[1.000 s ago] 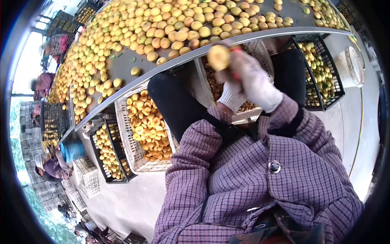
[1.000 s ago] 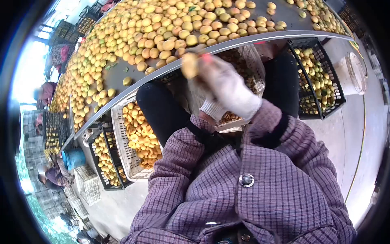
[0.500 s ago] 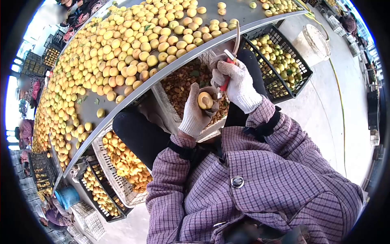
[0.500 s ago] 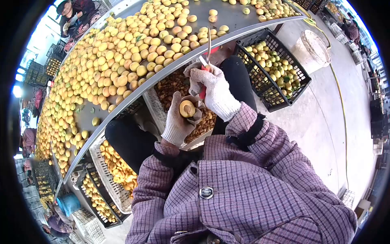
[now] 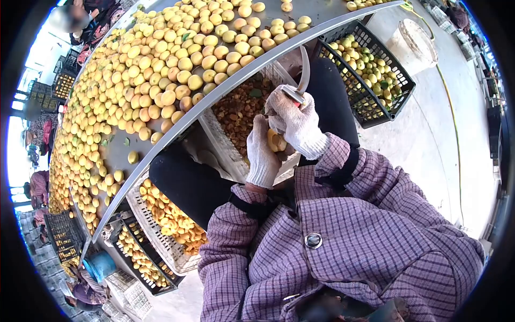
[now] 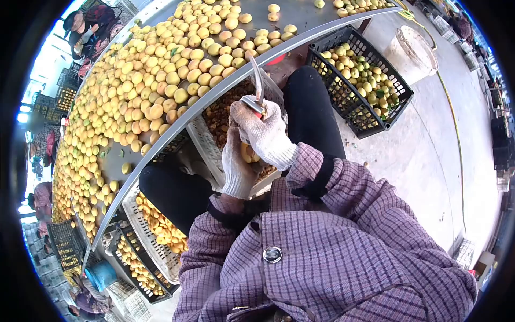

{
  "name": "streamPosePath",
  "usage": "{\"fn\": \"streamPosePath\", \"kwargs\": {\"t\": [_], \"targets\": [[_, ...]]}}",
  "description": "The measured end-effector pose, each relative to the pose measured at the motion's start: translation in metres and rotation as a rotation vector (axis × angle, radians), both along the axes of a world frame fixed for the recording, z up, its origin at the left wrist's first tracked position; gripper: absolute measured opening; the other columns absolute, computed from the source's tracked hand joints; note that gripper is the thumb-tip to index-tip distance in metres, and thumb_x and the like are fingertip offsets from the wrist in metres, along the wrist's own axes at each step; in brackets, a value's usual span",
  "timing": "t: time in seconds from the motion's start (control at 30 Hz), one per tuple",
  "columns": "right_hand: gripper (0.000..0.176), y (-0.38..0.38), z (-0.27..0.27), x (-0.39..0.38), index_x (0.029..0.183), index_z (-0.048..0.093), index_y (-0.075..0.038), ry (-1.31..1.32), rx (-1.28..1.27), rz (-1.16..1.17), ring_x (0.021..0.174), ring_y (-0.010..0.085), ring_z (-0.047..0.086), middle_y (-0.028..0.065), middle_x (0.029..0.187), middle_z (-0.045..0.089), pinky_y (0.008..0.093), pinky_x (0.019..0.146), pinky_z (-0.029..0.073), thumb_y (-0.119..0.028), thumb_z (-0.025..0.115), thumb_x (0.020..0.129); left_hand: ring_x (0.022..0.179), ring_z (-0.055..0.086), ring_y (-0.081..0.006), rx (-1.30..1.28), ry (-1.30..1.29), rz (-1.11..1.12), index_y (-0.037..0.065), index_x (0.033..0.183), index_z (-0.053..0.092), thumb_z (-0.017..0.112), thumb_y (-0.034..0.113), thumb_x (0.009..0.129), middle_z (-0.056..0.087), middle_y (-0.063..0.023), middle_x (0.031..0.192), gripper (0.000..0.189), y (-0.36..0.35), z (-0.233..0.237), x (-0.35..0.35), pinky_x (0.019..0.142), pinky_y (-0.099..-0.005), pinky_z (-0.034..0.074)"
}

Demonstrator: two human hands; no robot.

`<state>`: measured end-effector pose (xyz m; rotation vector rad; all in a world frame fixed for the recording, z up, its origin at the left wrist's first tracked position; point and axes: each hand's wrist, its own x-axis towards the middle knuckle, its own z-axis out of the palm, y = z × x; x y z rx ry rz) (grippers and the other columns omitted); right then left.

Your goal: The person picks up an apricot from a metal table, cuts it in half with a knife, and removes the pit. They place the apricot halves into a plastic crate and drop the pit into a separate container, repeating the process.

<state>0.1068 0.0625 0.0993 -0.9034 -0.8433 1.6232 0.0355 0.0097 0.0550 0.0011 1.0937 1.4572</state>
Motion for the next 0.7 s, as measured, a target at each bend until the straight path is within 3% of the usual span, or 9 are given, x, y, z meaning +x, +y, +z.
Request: {"fn": "streamPosePath", "kwargs": {"t": [0.1,0.27,0.3,0.33,0.4,0.43,0.6,0.67,0.7], "targets": [[0.026,0.018,-0.006,0.003,0.078,0.059,-0.008,0.265,-0.227,0.149,0.037,0.0082,0.034,-0.0019,0.051,0.045,0.0267,0.038,0.025,-0.026,0.064,0.097,0.077,0.068,-0.0211,0.066,0.005,-0.053,0.005,0.116,0.055,0.051,0.055,0.099,0.064,-0.0108,0.099,0.053,-0.003,-0.013,-0.011,0.053,-0.031,0.06],[0.031,0.022,-0.011,-0.003,0.076,0.051,-0.01,0.18,-0.355,0.044,0.038,0.0111,0.03,-0.0025,0.051,0.037,0.0299,0.039,0.023,-0.029,0.06,0.099,0.084,0.069,-0.0211,0.026,-0.028,-0.123,0.008,0.122,0.051,0.052,0.054,0.099,0.063,-0.0091,0.105,0.051,-0.001,-0.016,-0.014,0.054,-0.0313,0.06],[0.03,0.023,-0.009,-0.004,0.075,0.051,-0.01,0.132,-0.326,0.023,0.038,0.0114,0.031,-0.0023,0.051,0.037,0.0302,0.039,0.023,-0.027,0.06,0.098,0.098,0.067,-0.0236,-0.001,-0.062,-0.111,0.008,0.126,0.049,0.053,0.054,0.099,0.061,-0.0096,0.111,0.053,0.0,-0.019,-0.015,0.071,-0.0351,0.061],[0.027,0.022,-0.017,-0.003,0.078,0.055,-0.008,0.171,-0.247,0.053,0.039,0.0103,0.035,-0.001,0.053,0.043,0.029,0.039,0.026,-0.024,0.062,0.097,0.098,0.067,-0.0236,0.006,-0.047,-0.126,0.008,0.126,0.049,0.053,0.054,0.099,0.061,-0.0096,0.111,0.053,0.002,-0.02,-0.015,0.071,-0.0351,0.061],[0.025,0.016,-0.018,-0.008,0.082,0.06,-0.006,0.034,-0.125,-0.035,0.042,0.0085,0.039,0.001,0.06,0.052,0.0267,0.04,0.029,-0.025,0.063,0.098,0.116,0.061,-0.0262,0.114,-0.147,-0.14,0.006,0.131,0.046,0.051,0.053,0.1,0.059,-0.0106,0.122,0.056,0.003,-0.023,-0.013,0.096,-0.0368,0.053],[0.023,0.015,-0.023,-0.004,0.081,0.062,-0.006,-0.02,-0.063,0.011,0.049,0.0062,0.048,-0.0017,0.064,0.055,0.024,0.045,0.038,-0.023,0.066,0.096,0.125,0.054,-0.0261,0.121,-0.35,-0.141,0.005,0.135,0.041,0.049,0.051,0.101,0.057,-0.0117,0.131,0.058,0.004,-0.027,-0.013,0.108,-0.0343,0.043],[0.026,0.009,-0.035,-0.007,0.082,0.063,-0.005,-0.15,0.154,0.065,0.05,0.0075,0.05,0.0002,0.065,0.057,0.0262,0.045,0.039,-0.028,0.065,0.096,0.114,0.062,-0.0227,0.202,-0.221,-0.181,0.009,0.129,0.05,0.048,0.049,0.102,0.06,-0.0083,0.123,0.048,0.001,-0.045,-0.013,0.092,-0.0326,0.053],[0.029,0.018,-0.029,-0.007,0.077,0.06,-0.006,0.072,-0.12,0.126,0.042,0.0078,0.042,0.0,0.059,0.053,0.028,0.04,0.032,-0.027,0.065,0.096,0.097,0.067,-0.0175,0.653,-0.644,-0.36,0.012,0.12,0.054,0.047,0.045,0.102,0.062,-0.0053,0.11,0.038,-0.003,-0.106,-0.033,0.07,-0.0275,0.058],[0.032,0.021,-0.024,-0.008,0.072,0.056,-0.008,0.142,-0.243,0.134,0.037,0.008,0.033,-0.0018,0.053,0.045,0.0283,0.037,0.025,-0.027,0.064,0.096,0.086,0.067,-0.0124,-0.054,-0.26,-0.009,0.012,0.113,0.054,0.049,0.046,0.102,0.063,-0.0041,0.102,0.036,0.003,-0.029,-0.009,0.053,-0.0223,0.053]]}}
